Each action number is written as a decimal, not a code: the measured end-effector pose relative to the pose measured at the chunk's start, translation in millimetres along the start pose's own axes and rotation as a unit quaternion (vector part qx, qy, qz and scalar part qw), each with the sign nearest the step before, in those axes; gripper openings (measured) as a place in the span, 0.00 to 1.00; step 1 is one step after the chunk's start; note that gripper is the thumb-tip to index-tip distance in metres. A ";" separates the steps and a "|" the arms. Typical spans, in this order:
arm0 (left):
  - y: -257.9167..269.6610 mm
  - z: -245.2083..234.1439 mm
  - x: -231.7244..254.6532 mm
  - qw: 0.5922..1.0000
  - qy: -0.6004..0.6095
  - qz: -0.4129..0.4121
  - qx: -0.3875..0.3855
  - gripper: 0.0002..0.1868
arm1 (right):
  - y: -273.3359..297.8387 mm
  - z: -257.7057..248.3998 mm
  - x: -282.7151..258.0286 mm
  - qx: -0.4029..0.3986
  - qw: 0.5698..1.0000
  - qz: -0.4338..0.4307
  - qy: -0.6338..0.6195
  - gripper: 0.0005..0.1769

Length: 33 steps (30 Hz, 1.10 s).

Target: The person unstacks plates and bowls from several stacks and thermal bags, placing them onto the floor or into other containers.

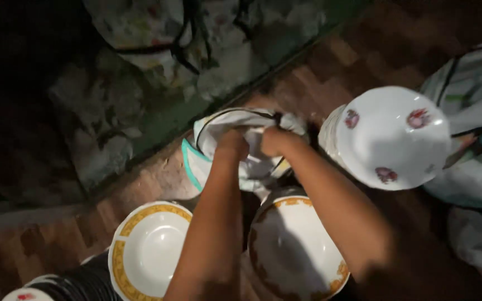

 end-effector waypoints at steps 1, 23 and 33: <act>11.9 19.8 -22.3 1.000 -0.001 -0.003 -0.008 0.41 | -10.7 16.8 15.6 -0.007 1.000 0.002 -0.005 0.16; 5.3 -7.8 -31.3 0.998 0.037 0.015 0.055 0.28 | -14.0 27.8 54.2 -0.100 0.985 0.118 0.073 0.31; 5.1 -22.5 -41.2 0.992 0.046 0.036 0.107 0.27 | 55.4 -48.2 -52.2 0.181 0.963 -0.153 0.128 0.10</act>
Point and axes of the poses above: each hand's wrist, its own y-axis away from the middle knuckle, its own z-axis out of the palm, x = y × z, the point moved 5 cm from there along -y, towards the middle knuckle, and after that the axes turned 7 degrees about -y, right-handed, at the moved point
